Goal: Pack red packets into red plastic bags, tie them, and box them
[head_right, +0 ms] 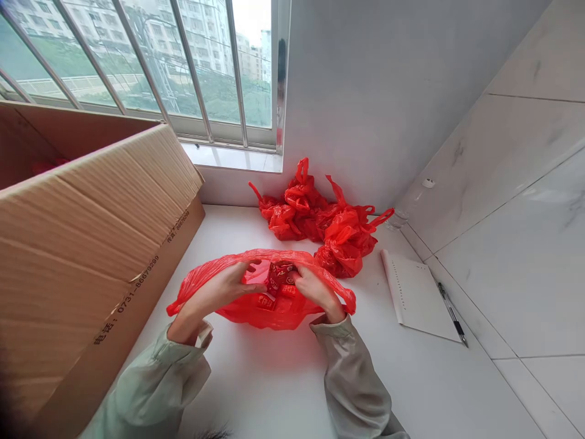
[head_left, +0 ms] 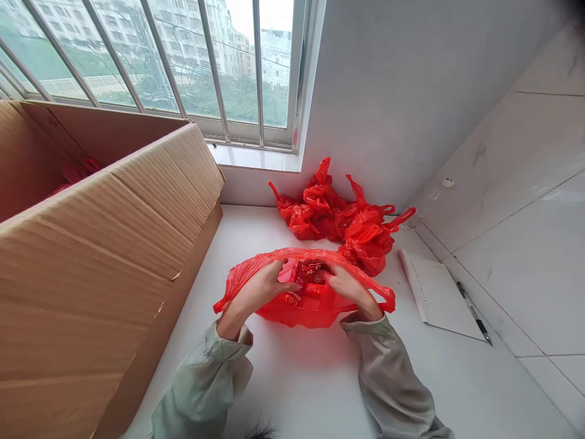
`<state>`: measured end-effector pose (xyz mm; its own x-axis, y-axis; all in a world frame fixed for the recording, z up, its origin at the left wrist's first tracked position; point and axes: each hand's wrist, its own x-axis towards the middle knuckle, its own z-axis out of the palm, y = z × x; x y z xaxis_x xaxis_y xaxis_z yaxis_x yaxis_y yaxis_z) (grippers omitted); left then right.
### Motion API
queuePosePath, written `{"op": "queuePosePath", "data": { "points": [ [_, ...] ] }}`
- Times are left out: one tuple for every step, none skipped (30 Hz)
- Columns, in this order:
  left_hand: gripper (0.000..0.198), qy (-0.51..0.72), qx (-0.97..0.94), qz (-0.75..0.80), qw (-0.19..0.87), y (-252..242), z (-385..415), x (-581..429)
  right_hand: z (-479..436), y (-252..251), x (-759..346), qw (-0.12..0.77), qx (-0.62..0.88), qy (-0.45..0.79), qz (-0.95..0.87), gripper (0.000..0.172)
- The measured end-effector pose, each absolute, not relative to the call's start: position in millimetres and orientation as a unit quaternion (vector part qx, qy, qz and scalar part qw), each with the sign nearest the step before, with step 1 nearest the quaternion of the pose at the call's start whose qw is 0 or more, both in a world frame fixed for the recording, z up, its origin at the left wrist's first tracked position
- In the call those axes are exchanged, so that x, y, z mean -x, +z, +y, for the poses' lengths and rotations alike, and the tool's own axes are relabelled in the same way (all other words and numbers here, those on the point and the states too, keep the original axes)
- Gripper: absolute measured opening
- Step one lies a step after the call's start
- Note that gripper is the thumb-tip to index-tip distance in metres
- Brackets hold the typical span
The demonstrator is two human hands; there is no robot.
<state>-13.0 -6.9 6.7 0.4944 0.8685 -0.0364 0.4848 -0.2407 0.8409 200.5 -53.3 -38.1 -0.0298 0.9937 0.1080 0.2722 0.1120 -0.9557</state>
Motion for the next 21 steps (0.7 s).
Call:
{"op": "queuePosePath", "data": {
  "points": [
    [0.037, 0.211, -0.752, 0.444, 0.439, 11.8, -8.2, 11.8, -55.7, -29.9, -197.5, 0.446, 0.507, 0.428, -0.601, 0.025],
    [0.038, 0.194, -0.752, 0.427, 0.463, 16.8, -9.4, 11.1, -58.5, -21.9, -194.7, 0.440, 0.480, 0.455, -0.608, 0.030],
    [0.036, 0.180, -0.752, 0.399, 0.494, 21.6, -10.5, 10.8, -61.4, -14.8, -192.2, 0.436, 0.456, 0.476, -0.613, 0.033],
    [0.032, 0.173, -0.748, 0.365, 0.526, 25.9, -11.4, 10.6, -64.0, -8.8, -190.1, 0.435, 0.442, 0.487, -0.615, 0.034],
    [0.028, 0.170, -0.740, 0.339, 0.556, 29.7, -12.2, 10.5, -66.3, -4.2, -188.6, 0.437, 0.435, 0.492, -0.615, 0.033],
    [0.025, 0.173, -0.727, 0.325, 0.579, 32.8, -12.9, 10.3, -68.0, -0.9, -187.6, 0.441, 0.433, 0.493, -0.613, 0.032],
    [0.023, 0.181, -0.715, 0.321, 0.594, 35.2, -13.3, 9.9, -69.2, 1.3, -187.1, 0.444, 0.433, 0.492, -0.611, 0.030],
    [0.021, 0.193, -0.705, 0.322, 0.602, 36.8, -13.6, 9.5, -70.0, 2.7, -187.0, 0.447, 0.434, 0.491, -0.608, 0.029],
    [0.019, 0.203, -0.699, 0.325, 0.603, 37.8, -13.8, 9.1, -70.5, 3.6, -187.1, 0.449, 0.436, 0.492, -0.605, 0.029],
    [0.017, 0.211, -0.698, 0.329, 0.600, 38.2, -13.7, 8.6, -70.8, 4.4, -187.4, 0.451, 0.440, 0.491, -0.602, 0.029],
    [0.016, 0.217, -0.702, 0.331, 0.592, 38.1, -13.5, 8.1, -71.0, 5.1, -187.8, 0.451, 0.445, 0.490, -0.599, 0.030],
    [0.014, 0.222, -0.711, 0.332, 0.578, 37.6, -13.2, 7.6, -71.3, 5.8, -188.3, 0.450, 0.450, 0.491, -0.595, 0.030],
    [0.014, 0.228, -0.723, 0.335, 0.559, 37.0, -12.8, 7.1, -71.5, 6.4, -188.8, 0.447, 0.455, 0.496, -0.590, 0.030],
    [0.014, 0.234, -0.736, 0.340, 0.537, 36.3, -12.3, 6.5, -71.6, 6.6, -189.4, 0.443, 0.459, 0.502, -0.583, 0.029],
    [0.014, 0.240, -0.748, 0.346, 0.513, 35.5, -11.9, 5.8, -71.5, 6.3, -190.0, 0.439, 0.464, 0.510, -0.576, 0.028],
    [0.015, 0.244, -0.759, 0.354, 0.488, 34.8, -11.6, 5.0, -71.2, 5.5, -190.5, 0.437, 0.469, 0.517, -0.568, 0.026],
    [0.016, 0.249, -0.768, 0.366, 0.463, 34.1, -11.5, 4.0, -70.6, 4.0, -191.1, 0.435, 0.475, 0.524, -0.558, 0.025],
    [0.017, 0.253, -0.774, 0.380, 0.438, 33.5, -11.4, 2.9, -69.7, 2.0, -191.6, 0.436, 0.481, 0.529, -0.547, 0.025],
    [0.019, 0.256, -0.778, 0.394, 0.417, 33.0, -11.5, 1.8, -68.7, -0.2, -192.1, 0.438, 0.487, 0.532, -0.536, 0.024],
    [0.021, 0.260, -0.779, 0.407, 0.399, 32.6, -11.7, 0.7, -67.5, -2.5, -192.3, 0.443, 0.492, 0.534, -0.526, 0.024],
    [0.022, 0.264, -0.780, 0.419, 0.384, 32.2, -11.9, -0.3, -66.3, -4.5, -192.4, 0.449, 0.495, 0.537, -0.515, 0.023]
  ]
}}
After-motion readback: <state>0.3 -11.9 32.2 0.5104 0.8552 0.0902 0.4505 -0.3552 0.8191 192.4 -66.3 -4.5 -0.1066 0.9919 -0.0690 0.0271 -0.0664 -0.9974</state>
